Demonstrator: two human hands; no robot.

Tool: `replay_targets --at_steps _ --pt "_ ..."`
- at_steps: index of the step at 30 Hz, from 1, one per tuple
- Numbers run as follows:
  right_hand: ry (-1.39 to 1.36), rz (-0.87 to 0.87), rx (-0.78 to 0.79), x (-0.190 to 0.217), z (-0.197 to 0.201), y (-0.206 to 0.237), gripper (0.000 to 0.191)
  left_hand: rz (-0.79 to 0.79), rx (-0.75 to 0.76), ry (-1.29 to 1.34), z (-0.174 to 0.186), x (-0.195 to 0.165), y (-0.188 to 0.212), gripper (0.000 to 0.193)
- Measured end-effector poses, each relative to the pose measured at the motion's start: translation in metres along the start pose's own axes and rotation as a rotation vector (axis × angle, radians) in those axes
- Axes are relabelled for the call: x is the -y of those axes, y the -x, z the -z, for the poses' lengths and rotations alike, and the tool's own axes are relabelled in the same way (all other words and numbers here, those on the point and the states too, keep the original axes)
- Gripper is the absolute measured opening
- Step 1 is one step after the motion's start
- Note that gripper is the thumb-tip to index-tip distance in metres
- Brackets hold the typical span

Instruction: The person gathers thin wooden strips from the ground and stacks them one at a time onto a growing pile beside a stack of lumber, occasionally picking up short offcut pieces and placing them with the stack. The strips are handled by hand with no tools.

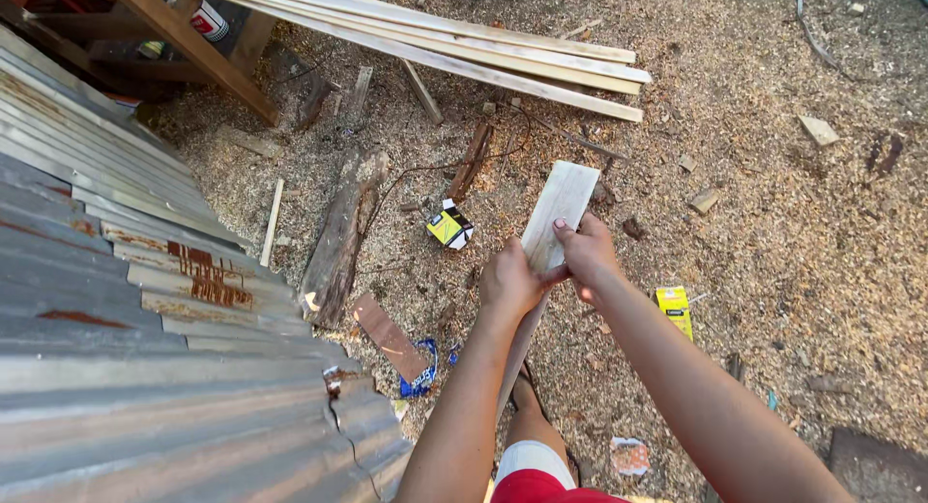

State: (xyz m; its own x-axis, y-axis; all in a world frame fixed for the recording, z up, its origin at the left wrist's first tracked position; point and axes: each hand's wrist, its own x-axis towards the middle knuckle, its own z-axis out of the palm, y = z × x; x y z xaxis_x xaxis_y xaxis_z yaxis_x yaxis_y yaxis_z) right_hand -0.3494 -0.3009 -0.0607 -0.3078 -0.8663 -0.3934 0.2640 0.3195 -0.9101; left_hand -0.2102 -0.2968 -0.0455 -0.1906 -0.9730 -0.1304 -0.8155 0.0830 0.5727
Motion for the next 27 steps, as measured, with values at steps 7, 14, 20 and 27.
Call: replay_targets --at_steps 7,14,20,27 --pt "0.076 -0.09 -0.021 0.058 -0.05 -0.142 0.025 0.049 -0.062 0.172 0.003 0.016 -0.154 0.061" --pt "0.042 -0.081 0.014 0.118 -0.101 -0.267 0.025 0.116 0.011 0.253 0.034 0.027 -0.291 0.049" --pt "0.081 -0.098 0.026 0.166 -0.119 -0.37 0.025 0.143 -0.055 0.239 0.039 0.005 -0.395 0.053" --pt "0.156 -0.034 0.155 0.206 -0.168 -0.519 0.03 0.22 -0.155 0.236 0.064 0.003 -0.541 0.049"
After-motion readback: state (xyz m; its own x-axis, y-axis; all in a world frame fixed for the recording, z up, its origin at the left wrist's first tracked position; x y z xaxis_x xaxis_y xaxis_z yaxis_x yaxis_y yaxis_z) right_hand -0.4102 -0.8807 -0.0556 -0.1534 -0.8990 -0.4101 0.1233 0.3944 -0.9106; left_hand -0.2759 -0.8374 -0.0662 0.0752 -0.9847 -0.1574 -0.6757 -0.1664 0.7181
